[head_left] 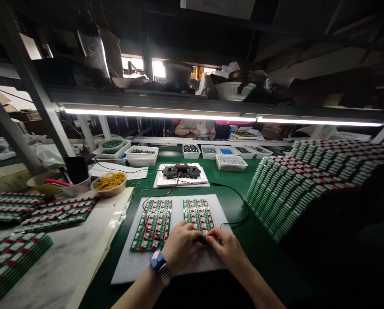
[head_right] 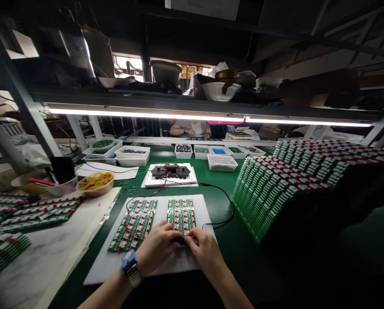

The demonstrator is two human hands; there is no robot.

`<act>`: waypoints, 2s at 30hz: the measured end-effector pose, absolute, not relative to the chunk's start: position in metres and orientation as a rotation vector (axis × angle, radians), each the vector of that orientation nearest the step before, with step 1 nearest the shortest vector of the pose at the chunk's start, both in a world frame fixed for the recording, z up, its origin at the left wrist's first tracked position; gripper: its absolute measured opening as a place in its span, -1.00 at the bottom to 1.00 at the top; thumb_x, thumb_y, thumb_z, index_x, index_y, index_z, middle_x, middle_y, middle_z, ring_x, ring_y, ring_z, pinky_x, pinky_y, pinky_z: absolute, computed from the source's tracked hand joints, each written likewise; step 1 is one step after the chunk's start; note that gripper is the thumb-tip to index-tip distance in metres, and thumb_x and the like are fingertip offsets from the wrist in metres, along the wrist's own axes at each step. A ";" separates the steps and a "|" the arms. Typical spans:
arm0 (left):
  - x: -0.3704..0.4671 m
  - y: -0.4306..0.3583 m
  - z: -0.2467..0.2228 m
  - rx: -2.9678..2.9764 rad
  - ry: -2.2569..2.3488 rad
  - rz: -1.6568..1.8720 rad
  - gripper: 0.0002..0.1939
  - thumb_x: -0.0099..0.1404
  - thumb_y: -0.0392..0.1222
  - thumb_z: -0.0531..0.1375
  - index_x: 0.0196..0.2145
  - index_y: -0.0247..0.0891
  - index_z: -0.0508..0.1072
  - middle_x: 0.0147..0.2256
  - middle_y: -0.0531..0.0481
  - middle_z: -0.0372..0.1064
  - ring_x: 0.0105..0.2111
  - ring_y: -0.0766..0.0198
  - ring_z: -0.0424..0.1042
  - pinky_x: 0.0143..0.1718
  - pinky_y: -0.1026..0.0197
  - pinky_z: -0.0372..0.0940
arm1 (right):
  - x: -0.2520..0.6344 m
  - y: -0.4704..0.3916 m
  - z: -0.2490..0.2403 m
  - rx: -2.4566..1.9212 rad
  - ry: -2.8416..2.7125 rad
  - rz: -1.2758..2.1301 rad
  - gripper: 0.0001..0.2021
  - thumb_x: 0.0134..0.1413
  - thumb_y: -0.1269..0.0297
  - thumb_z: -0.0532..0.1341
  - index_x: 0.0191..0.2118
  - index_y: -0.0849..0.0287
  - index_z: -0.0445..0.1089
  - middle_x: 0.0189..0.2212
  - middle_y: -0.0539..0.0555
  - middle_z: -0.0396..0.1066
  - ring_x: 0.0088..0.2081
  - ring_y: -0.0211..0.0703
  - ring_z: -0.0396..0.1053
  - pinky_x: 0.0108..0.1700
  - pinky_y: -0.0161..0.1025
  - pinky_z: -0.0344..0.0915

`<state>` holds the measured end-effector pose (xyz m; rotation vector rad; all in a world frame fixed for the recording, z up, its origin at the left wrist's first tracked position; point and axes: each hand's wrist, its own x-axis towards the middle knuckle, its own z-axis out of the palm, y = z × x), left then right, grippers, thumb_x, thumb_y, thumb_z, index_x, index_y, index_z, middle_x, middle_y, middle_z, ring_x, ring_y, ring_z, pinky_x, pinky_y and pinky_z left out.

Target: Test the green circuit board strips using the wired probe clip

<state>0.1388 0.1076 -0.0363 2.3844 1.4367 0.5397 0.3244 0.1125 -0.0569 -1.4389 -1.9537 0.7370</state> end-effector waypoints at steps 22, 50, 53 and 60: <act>0.137 0.116 -0.056 2.321 1.438 0.559 -0.83 0.17 -0.19 0.24 -0.25 -0.05 0.57 -0.35 0.05 0.39 -0.18 0.17 0.25 -0.09 0.18 0.18 | 0.322 0.122 -0.064 -1.499 -2.142 0.613 -0.76 0.17 0.25 0.00 -0.43 0.13 0.33 -0.46 0.03 0.45 -0.40 -0.14 0.39 -0.36 -0.30 0.16; 0.141 0.112 -0.053 2.335 1.467 0.499 -0.80 0.12 -0.21 0.23 -0.25 -0.11 0.51 -0.24 0.00 0.37 -0.12 0.08 0.25 0.03 0.00 0.15 | 0.318 0.122 -0.080 -1.432 -2.042 0.596 -0.70 0.24 0.13 -0.04 -0.41 0.10 0.30 -0.44 0.05 0.43 -0.39 -0.09 0.38 -0.35 -0.26 0.17; 0.145 0.112 -0.057 2.345 1.464 0.525 -0.80 0.14 -0.32 0.19 -0.25 -0.15 0.50 -0.18 0.00 0.35 -0.10 0.12 0.27 0.15 -0.02 0.06 | 0.321 0.121 -0.077 -1.402 -2.028 0.631 -0.71 0.23 0.13 -0.03 -0.41 0.11 0.31 -0.45 0.04 0.42 -0.39 -0.11 0.37 -0.34 -0.27 0.16; 0.150 0.108 -0.056 2.348 1.479 0.411 -0.78 0.15 -0.44 0.11 -0.25 -0.27 0.42 -0.12 -0.07 0.32 -0.11 0.15 0.32 -0.01 0.18 0.26 | 0.326 0.120 -0.071 -1.337 -1.983 0.778 -0.79 0.14 0.18 0.08 -0.36 0.14 0.39 -0.43 0.02 0.45 -0.37 -0.13 0.37 -0.31 -0.30 0.19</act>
